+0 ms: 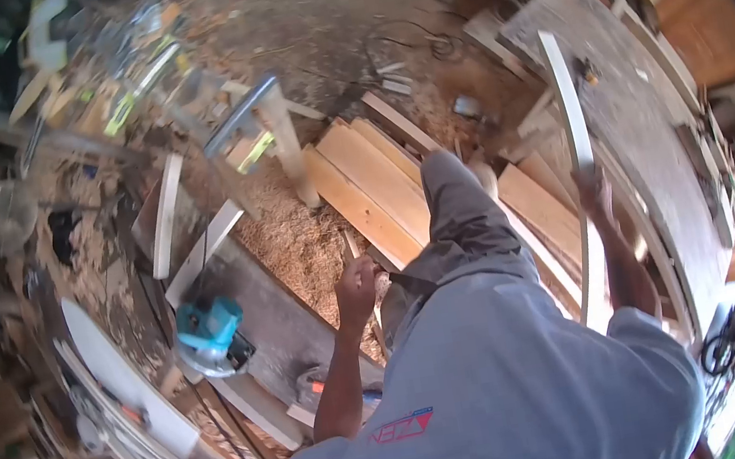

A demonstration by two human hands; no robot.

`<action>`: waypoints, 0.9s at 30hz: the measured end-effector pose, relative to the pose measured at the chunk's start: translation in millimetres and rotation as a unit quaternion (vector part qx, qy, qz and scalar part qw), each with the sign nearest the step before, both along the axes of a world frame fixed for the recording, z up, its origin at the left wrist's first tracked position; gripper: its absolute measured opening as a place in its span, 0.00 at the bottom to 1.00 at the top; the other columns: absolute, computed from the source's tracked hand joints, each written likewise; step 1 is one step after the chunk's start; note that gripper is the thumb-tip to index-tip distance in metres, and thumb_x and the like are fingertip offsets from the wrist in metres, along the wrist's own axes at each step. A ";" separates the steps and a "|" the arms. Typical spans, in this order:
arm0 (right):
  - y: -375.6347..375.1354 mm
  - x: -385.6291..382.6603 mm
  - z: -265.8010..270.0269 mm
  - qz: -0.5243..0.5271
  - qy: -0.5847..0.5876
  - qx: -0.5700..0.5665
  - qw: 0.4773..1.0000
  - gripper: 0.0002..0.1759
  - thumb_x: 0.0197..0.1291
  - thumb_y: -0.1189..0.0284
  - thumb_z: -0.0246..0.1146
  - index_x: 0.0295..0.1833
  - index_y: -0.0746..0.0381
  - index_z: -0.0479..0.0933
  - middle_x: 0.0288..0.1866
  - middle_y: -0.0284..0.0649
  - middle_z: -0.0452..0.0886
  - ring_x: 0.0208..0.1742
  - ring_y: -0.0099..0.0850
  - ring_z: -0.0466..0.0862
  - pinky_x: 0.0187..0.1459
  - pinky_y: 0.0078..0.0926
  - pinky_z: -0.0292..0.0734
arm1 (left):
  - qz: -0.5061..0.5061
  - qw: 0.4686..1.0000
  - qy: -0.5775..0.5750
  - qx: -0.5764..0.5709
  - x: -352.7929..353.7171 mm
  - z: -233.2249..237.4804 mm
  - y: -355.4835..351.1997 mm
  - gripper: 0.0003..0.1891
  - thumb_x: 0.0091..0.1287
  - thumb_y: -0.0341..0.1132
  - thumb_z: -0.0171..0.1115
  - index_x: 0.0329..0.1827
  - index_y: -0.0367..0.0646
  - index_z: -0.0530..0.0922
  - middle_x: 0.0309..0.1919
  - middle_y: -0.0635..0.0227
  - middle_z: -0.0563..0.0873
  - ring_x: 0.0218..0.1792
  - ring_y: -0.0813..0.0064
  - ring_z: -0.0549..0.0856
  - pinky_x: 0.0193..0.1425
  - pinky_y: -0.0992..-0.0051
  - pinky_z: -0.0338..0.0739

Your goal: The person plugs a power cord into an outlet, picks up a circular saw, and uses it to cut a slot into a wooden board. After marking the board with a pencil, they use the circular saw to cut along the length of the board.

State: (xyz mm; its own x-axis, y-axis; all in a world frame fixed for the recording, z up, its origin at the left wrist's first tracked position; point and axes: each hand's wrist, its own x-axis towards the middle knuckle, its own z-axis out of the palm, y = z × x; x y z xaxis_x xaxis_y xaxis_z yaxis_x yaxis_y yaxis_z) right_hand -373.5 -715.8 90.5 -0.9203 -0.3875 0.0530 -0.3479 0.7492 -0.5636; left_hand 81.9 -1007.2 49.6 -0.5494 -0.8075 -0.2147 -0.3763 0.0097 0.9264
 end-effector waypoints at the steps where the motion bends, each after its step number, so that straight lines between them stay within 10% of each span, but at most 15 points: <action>1: -8.2 -10.9 4.1 -0.024 -0.004 0.011 1.000 0.26 0.65 0.54 0.69 0.56 0.63 0.76 0.39 0.53 0.86 0.42 0.52 0.87 0.44 0.46 0.79 | -0.032 0.999 0.006 0.005 -11.7 4.0 -16.6 0.13 0.76 0.33 0.57 0.54 0.33 0.83 0.44 0.57 0.90 0.48 0.71 0.89 0.54 0.71 0.83; 12: -135.2 -194.5 -54.4 -0.222 0.047 0.092 0.970 0.27 0.59 0.59 0.71 0.53 0.70 0.76 0.50 0.64 0.79 0.54 0.61 0.78 0.58 0.56 0.74 | -0.275 0.944 0.158 -0.091 -401.6 87.7 -191.0 0.12 0.78 0.33 0.57 0.54 0.32 0.82 0.45 0.53 0.89 0.47 0.65 0.90 0.54 0.69 0.83; 17: -215.6 -289.8 -62.7 -0.324 0.051 0.065 0.942 0.31 0.58 0.65 0.71 0.60 0.74 0.71 0.52 0.63 0.75 0.56 0.59 0.76 0.57 0.55 0.73 | -0.232 0.964 0.127 0.003 -607.2 17.3 -280.0 0.14 0.80 0.34 0.55 0.57 0.32 0.81 0.48 0.58 0.89 0.48 0.72 0.88 0.58 0.70 0.81; 27: -284.4 -294.4 -30.5 -0.416 -0.021 0.092 0.905 0.33 0.58 0.65 0.72 0.65 0.69 0.69 0.54 0.58 0.74 0.59 0.56 0.73 0.59 0.52 0.71 | -0.533 0.839 -0.099 0.041 -732.5 15.8 -335.9 0.15 0.76 0.33 0.59 0.58 0.32 0.81 0.48 0.57 0.90 0.48 0.74 0.89 0.54 0.74 0.82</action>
